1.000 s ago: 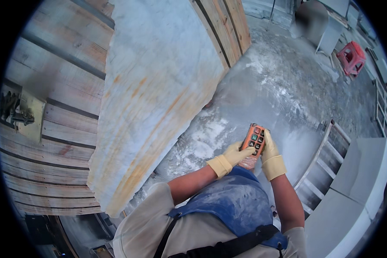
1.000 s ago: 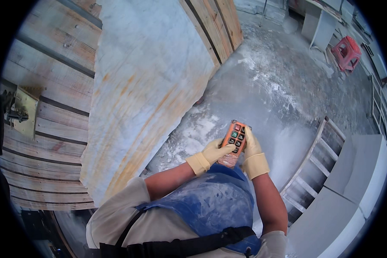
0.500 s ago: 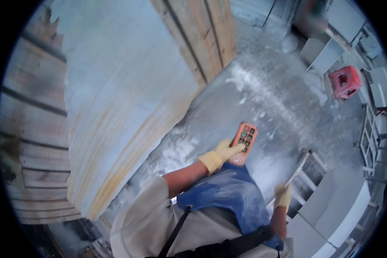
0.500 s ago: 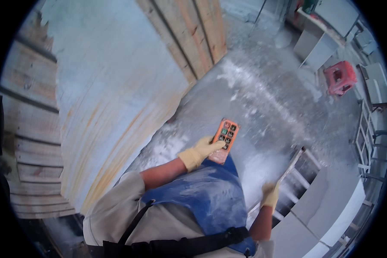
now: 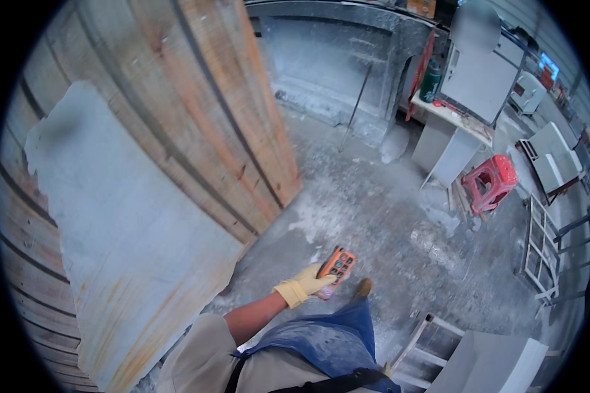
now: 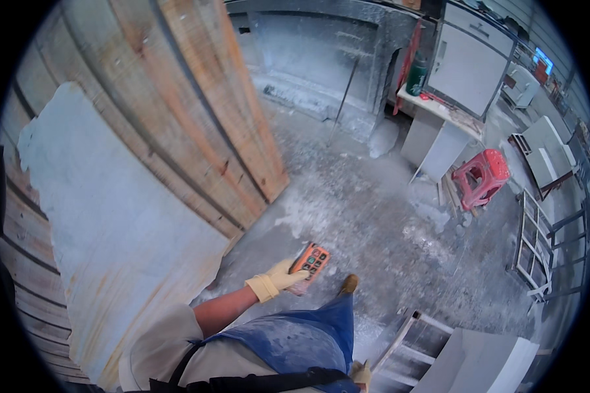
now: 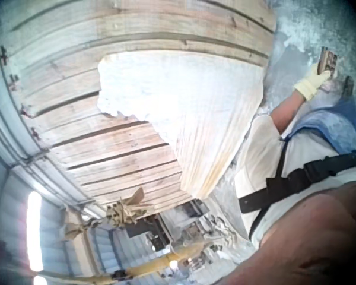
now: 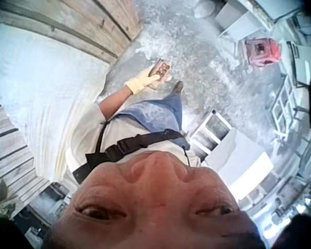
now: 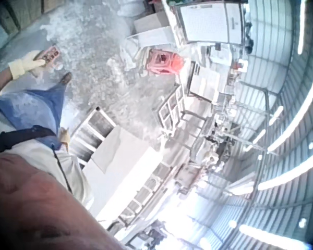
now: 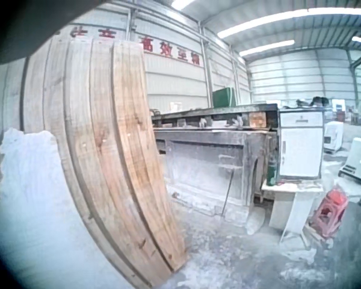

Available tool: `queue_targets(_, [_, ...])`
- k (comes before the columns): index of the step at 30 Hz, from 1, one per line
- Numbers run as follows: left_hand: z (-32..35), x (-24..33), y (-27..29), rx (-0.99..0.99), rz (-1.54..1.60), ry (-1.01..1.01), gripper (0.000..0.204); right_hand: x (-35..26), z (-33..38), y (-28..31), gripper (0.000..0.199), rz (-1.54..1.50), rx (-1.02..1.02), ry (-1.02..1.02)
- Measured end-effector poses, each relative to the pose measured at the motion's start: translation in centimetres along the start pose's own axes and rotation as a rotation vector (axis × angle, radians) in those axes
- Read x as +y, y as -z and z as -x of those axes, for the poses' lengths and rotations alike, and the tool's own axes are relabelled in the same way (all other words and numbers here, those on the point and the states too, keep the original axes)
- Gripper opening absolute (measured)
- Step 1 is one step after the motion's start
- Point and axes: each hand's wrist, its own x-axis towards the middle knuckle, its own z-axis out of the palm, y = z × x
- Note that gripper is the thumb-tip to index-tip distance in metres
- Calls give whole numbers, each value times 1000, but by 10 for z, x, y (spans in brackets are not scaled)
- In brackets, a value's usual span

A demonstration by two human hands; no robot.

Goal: The person uses a remote control to operate a crane and lift a large stone slab. They then guide the suspended slab to a wooden rack and place it vertically among other slabs.

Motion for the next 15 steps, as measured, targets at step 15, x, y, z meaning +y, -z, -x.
queue_targets(15, [-65,-14,21,365,-415,839,67,-733,-76,-371,42,527,-449,989])
